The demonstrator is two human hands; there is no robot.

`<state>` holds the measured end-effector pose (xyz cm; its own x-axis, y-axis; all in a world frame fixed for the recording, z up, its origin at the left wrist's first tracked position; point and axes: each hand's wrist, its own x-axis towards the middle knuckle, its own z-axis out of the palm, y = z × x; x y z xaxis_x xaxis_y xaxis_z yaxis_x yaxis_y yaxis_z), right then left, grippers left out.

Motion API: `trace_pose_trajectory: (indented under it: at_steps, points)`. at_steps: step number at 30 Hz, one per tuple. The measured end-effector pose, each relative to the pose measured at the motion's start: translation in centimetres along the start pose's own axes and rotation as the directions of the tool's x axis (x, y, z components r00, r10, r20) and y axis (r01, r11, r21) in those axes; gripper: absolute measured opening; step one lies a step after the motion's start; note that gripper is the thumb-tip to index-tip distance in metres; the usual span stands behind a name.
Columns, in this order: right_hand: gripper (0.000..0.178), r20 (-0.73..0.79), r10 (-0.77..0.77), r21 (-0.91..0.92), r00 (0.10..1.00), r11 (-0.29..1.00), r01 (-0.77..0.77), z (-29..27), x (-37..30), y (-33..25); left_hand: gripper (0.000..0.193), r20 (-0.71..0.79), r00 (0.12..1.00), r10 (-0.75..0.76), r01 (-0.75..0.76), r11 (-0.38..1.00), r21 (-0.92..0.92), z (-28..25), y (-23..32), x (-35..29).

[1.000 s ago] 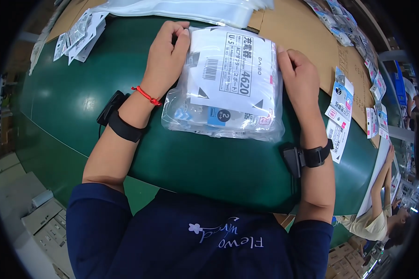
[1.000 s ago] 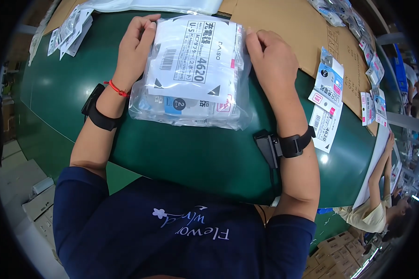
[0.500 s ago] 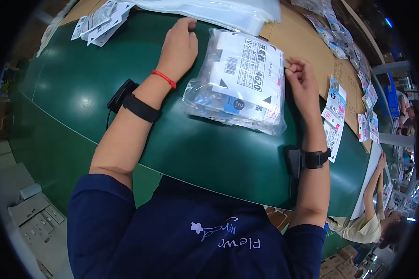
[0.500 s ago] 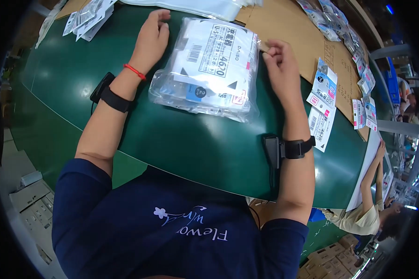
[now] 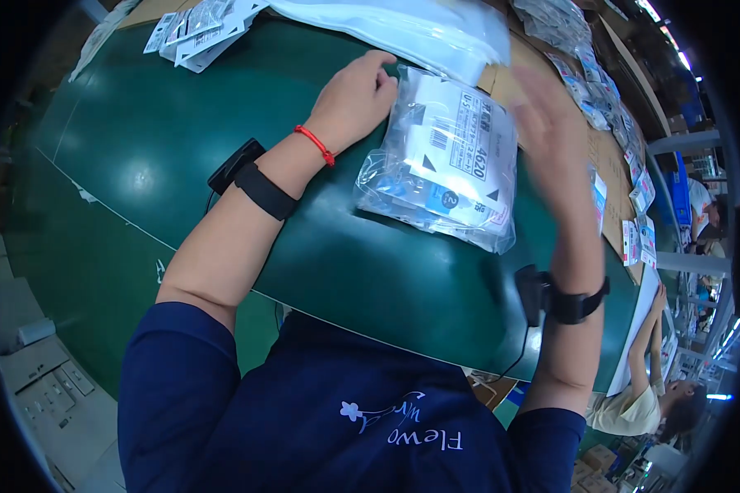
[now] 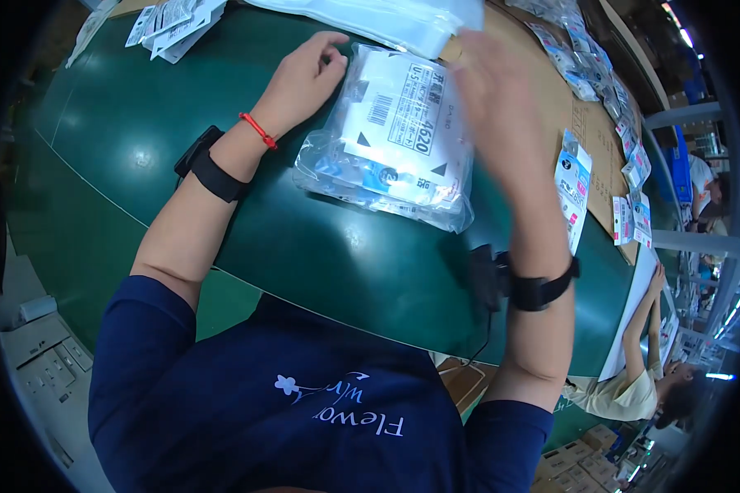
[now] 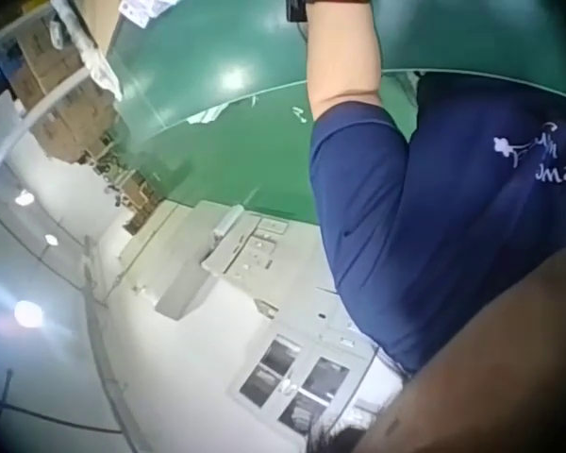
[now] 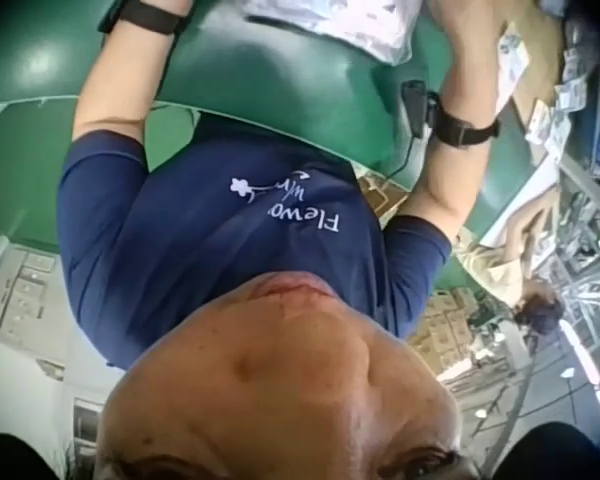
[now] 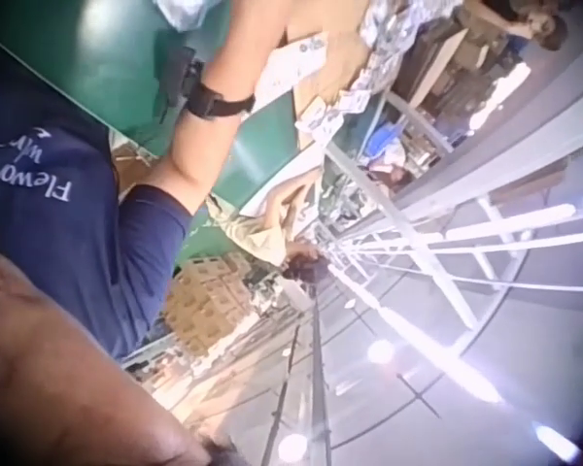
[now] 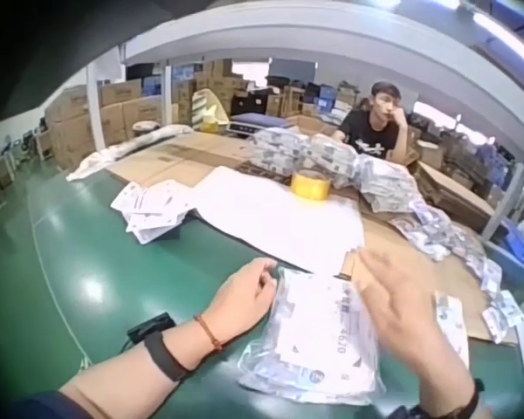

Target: The person picks up a plastic bag and places it on the table, then packs several USB chargers into it one at a time. Finally, they place a paper label inside the bag and set the completed package aside.

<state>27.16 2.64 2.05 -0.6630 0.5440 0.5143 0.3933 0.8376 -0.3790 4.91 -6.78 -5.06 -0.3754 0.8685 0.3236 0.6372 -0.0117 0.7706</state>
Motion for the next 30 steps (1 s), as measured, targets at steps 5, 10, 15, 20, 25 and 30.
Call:
trace_pose_trajectory:
  at_steps: [5,10,15,20,25,30]
  points:
    - [0.036,0.238,-0.048,-0.413,0.970,0.899,0.146,4.5,-1.4,-4.3,0.032,-0.015,0.989,0.146,-0.145,0.987,0.068,1.2,-0.6,0.3]
    - [0.038,0.199,-0.110,-0.391,0.974,0.902,0.182,5.5,-2.1,-3.9,0.034,-0.001,0.977,0.215,-0.214,0.971,0.111,0.8,-1.7,0.5]
    - [0.041,-0.139,0.162,0.340,0.977,0.934,-0.107,4.6,-4.0,-0.4,0.045,0.226,0.957,-0.181,0.250,0.909,-0.335,-0.6,-0.8,0.9]
    - [0.046,0.051,0.563,0.738,0.825,0.535,-0.411,4.9,-8.2,2.1,0.062,0.396,0.898,-0.193,0.346,0.866,-0.361,-0.6,1.2,0.7]
    - [0.050,0.227,0.624,0.904,0.748,0.150,-0.400,3.2,-9.6,3.1,0.076,0.399,0.902,-0.166,0.297,0.909,-0.292,0.1,2.8,-0.7]
    - [0.052,0.394,0.514,0.916,0.762,-0.155,-0.369,1.6,-10.2,3.7,0.071,0.125,0.973,0.196,-0.207,0.975,0.077,-0.2,3.7,-1.3]
